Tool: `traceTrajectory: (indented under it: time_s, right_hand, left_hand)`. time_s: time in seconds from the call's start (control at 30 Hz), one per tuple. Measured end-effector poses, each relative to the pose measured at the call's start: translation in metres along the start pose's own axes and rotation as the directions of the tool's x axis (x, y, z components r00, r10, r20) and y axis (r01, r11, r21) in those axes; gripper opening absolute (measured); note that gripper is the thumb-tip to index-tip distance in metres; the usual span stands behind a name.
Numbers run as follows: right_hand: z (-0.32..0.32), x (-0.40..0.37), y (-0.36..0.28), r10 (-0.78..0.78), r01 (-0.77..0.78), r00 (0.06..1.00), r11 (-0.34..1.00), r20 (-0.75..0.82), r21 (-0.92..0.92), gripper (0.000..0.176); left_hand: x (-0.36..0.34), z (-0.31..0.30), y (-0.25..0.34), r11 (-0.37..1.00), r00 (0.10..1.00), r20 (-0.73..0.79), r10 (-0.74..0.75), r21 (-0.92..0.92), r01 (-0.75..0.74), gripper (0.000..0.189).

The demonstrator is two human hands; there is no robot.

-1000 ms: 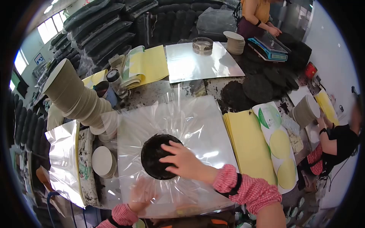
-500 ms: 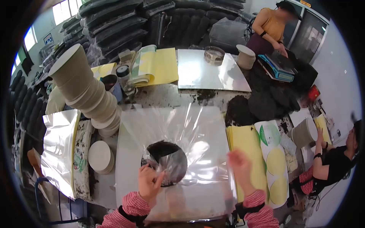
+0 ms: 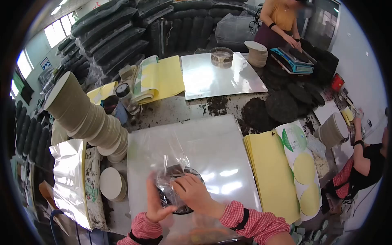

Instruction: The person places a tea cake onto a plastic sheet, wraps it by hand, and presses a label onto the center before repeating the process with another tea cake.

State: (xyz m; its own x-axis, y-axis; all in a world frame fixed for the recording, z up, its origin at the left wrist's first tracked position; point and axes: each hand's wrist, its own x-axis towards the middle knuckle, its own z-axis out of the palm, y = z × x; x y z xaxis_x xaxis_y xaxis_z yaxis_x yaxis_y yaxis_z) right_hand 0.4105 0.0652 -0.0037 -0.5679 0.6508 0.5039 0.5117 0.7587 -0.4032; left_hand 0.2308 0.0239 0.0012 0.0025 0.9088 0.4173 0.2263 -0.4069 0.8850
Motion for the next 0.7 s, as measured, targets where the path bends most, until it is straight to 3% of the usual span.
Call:
traceTrajectory:
  time_s: [0.03, 0.1, 0.13, 0.17, 0.23, 0.27, 0.3, 0.33, 0.37, 0.4, 0.43, 0.47, 0.5, 0.53, 0.57, 0.6, 0.63, 0.67, 0.7]
  right_hand:
    - [-0.005, -0.001, 0.001, 0.001, -0.001, 1.000, 1.000, 0.010, 0.006, 0.047]
    - [-0.027, 0.002, 0.019, -0.034, -0.029, 0.987, 0.922, 0.154, 0.387, 0.048]
    - [-0.035, 0.001, 0.027, 0.064, -0.118, 0.992, 0.751, 0.106, 0.650, 0.048]
    - [-0.023, -0.007, 0.037, 0.382, -0.278, 0.923, 0.600, 0.037, 0.750, 0.043]
    - [-0.005, 0.027, 0.052, 0.777, -0.355, 0.627, 0.347, -0.054, 0.868, 0.041]
    - [-0.001, 0.030, 0.042, 0.784, -0.363, 0.619, 0.339, -0.048, 0.868, 0.041]
    - [-0.002, 0.038, 0.031, 0.614, -0.292, 0.788, 0.430, -0.040, 0.854, 0.038]
    - [-0.002, 0.045, 0.026, 0.404, -0.197, 0.915, 0.502, -0.027, 0.842, 0.038]
    - [-0.003, 0.039, 0.027, -0.012, 0.059, 0.997, 0.727, -0.073, 0.685, 0.035]
    - [-0.005, 0.036, 0.028, -0.138, 0.142, 0.988, 0.662, -0.067, 0.736, 0.033]
    - [-0.005, 0.032, 0.029, -0.264, 0.213, 0.962, 0.585, -0.064, 0.783, 0.033]
    - [0.009, 0.013, 0.033, 0.006, -0.046, 0.999, 0.425, 0.047, 0.904, 0.033]
    - [0.020, -0.007, 0.036, 0.256, -0.276, 0.940, 0.186, 0.225, 0.943, 0.034]
    - [0.012, 0.005, 0.027, 0.509, -0.258, 0.843, 0.097, 0.175, 0.961, 0.028]
    - [0.001, 0.017, 0.008, 0.675, -0.426, 0.724, 0.276, 0.141, 0.861, 0.016]
    - [-0.002, 0.016, -0.001, 0.536, -0.364, 0.844, 0.610, -0.029, 0.704, 0.010]
    - [-0.002, 0.018, -0.006, 0.318, -0.218, 0.936, 0.860, -0.152, 0.460, 0.009]
    - [0.001, 0.020, -0.006, 0.297, -0.200, 0.943, 0.866, -0.149, 0.458, 0.009]
    - [0.005, 0.018, -0.004, 0.312, -0.241, 0.940, 0.895, -0.141, 0.375, 0.013]
  left_hand:
    - [-0.006, 0.007, 0.001, 1.000, 1.000, -0.005, -0.010, -0.001, 0.010, 0.089]
    - [-0.004, 0.018, -0.001, 0.991, 0.999, -0.040, -0.036, 0.130, 0.041, 0.064]
    - [0.001, 0.020, -0.004, 0.979, 0.998, -0.053, -0.045, 0.196, 0.055, 0.053]
    - [0.004, 0.020, -0.007, 0.979, 0.998, -0.049, -0.043, 0.197, 0.051, 0.053]
    - [-0.003, 0.025, -0.008, 0.987, 0.987, -0.078, -0.138, 0.077, 0.144, 0.051]
    - [-0.003, 0.025, -0.008, 0.981, 0.985, -0.086, -0.152, 0.108, 0.160, 0.051]
    - [-0.003, 0.029, -0.007, 0.981, 0.985, -0.085, -0.153, 0.110, 0.161, 0.051]
    - [-0.003, 0.034, -0.006, 0.976, 0.968, -0.188, -0.168, -0.170, 0.136, 0.052]
    - [-0.003, 0.034, -0.005, 0.899, 0.935, -0.284, -0.211, -0.431, 0.072, 0.052]
    - [-0.001, 0.022, -0.007, 0.981, 0.955, -0.276, -0.104, -0.184, 0.054, 0.040]
    - [0.000, 0.014, -0.009, 0.982, 0.950, -0.294, -0.105, -0.183, 0.052, 0.040]
    - [-0.002, 0.010, -0.012, 0.995, 0.989, -0.126, 0.072, 0.075, -0.063, 0.028]
    - [-0.007, 0.013, -0.013, 0.933, 0.978, 0.084, 0.188, 0.296, -0.205, 0.018]
    - [-0.008, 0.024, -0.013, 0.896, 0.993, 0.116, 0.025, 0.437, -0.073, 0.009]
    - [-0.007, 0.034, -0.011, 0.905, 0.995, 0.095, 0.006, 0.424, -0.046, 0.009]
    - [0.000, 0.039, -0.010, 0.821, 0.990, 0.127, -0.063, 0.570, -0.021, 0.011]
    - [0.005, 0.039, -0.010, 0.708, 0.981, 0.147, -0.129, 0.706, -0.013, 0.017]
    - [0.003, 0.037, -0.020, 0.708, 0.956, 0.217, -0.198, 0.706, -0.014, 0.032]
    - [0.004, 0.031, -0.015, 0.707, 0.960, 0.201, -0.195, 0.707, -0.005, 0.032]
